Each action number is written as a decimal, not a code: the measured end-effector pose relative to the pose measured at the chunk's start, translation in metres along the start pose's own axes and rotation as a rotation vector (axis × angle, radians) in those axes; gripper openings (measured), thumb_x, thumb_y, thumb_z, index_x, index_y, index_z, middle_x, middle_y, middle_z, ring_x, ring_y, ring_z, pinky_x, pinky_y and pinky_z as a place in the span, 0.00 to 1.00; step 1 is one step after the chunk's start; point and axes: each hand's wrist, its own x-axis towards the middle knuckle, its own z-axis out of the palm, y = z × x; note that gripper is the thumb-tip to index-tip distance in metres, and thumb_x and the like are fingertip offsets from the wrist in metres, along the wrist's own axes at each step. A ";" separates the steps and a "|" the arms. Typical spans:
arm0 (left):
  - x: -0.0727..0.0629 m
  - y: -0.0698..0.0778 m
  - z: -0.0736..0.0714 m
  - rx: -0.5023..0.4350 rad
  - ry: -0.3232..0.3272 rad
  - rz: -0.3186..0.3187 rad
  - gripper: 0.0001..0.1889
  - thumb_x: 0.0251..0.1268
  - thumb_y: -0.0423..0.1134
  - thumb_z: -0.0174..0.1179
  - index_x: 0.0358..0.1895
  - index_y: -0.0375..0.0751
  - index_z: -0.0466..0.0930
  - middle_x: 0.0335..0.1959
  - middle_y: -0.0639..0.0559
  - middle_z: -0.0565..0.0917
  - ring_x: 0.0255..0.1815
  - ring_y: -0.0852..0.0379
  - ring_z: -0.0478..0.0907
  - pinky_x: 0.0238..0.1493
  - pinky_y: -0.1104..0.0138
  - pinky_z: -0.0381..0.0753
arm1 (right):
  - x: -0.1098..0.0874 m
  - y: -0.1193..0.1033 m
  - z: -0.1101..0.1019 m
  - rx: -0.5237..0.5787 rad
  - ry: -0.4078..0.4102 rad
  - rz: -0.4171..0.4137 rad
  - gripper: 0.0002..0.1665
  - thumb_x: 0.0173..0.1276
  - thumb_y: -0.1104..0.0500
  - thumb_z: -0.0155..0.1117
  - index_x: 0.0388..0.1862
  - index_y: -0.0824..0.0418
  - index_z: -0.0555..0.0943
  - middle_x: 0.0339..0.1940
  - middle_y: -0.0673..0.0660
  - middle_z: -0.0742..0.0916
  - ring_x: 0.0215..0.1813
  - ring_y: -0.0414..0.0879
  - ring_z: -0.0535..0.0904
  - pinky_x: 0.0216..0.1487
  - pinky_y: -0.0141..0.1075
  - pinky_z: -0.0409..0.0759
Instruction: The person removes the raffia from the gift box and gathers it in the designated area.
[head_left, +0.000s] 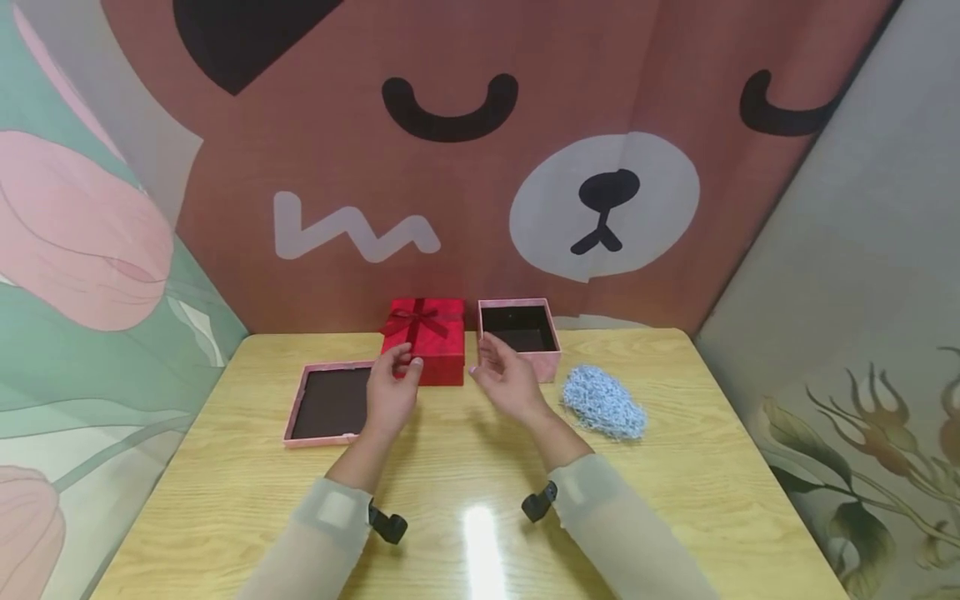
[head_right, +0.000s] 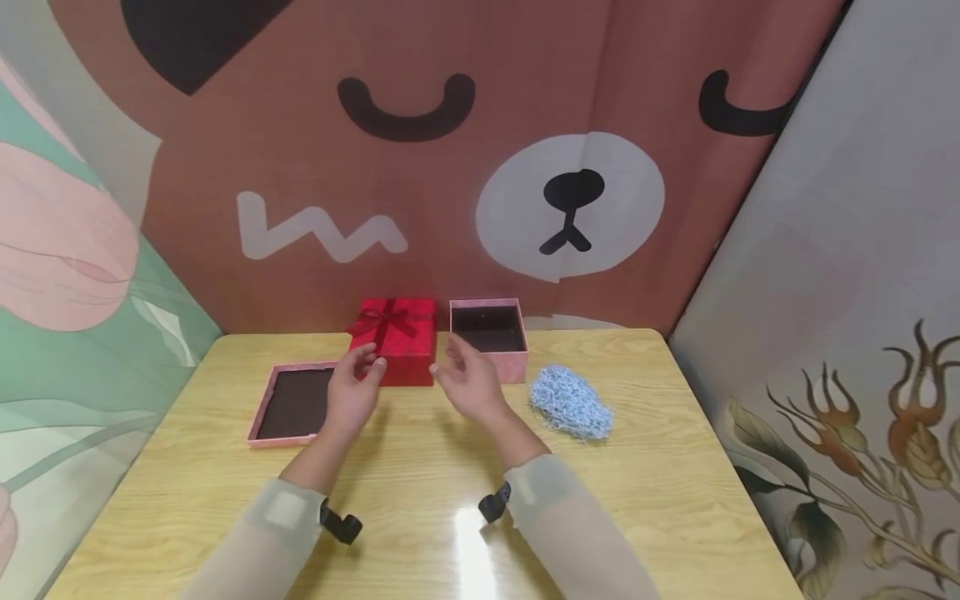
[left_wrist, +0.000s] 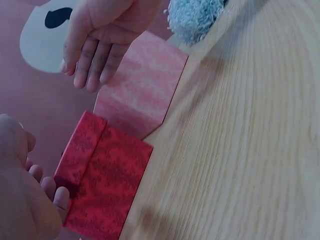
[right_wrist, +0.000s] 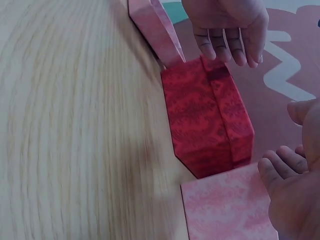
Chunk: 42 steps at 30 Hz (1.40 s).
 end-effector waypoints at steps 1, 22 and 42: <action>0.001 -0.001 -0.002 -0.002 0.006 -0.003 0.20 0.75 0.39 0.63 0.65 0.38 0.78 0.53 0.45 0.79 0.53 0.49 0.78 0.50 0.60 0.80 | 0.000 -0.001 0.002 -0.012 -0.007 0.008 0.38 0.70 0.60 0.72 0.76 0.65 0.70 0.67 0.61 0.83 0.67 0.55 0.80 0.65 0.44 0.81; 0.025 -0.026 -0.022 0.054 0.062 -0.095 0.28 0.72 0.37 0.62 0.73 0.37 0.70 0.66 0.37 0.68 0.62 0.40 0.70 0.66 0.50 0.74 | 0.010 0.005 0.034 -0.218 -0.166 0.098 0.50 0.71 0.47 0.70 0.85 0.55 0.57 0.74 0.66 0.76 0.67 0.65 0.79 0.70 0.52 0.76; 0.028 -0.026 -0.023 0.155 -0.029 -0.146 0.35 0.77 0.47 0.60 0.81 0.41 0.63 0.73 0.36 0.73 0.72 0.40 0.73 0.73 0.49 0.71 | 0.013 0.008 0.040 -0.278 -0.124 0.114 0.45 0.75 0.52 0.66 0.84 0.59 0.58 0.73 0.61 0.78 0.67 0.54 0.81 0.69 0.44 0.77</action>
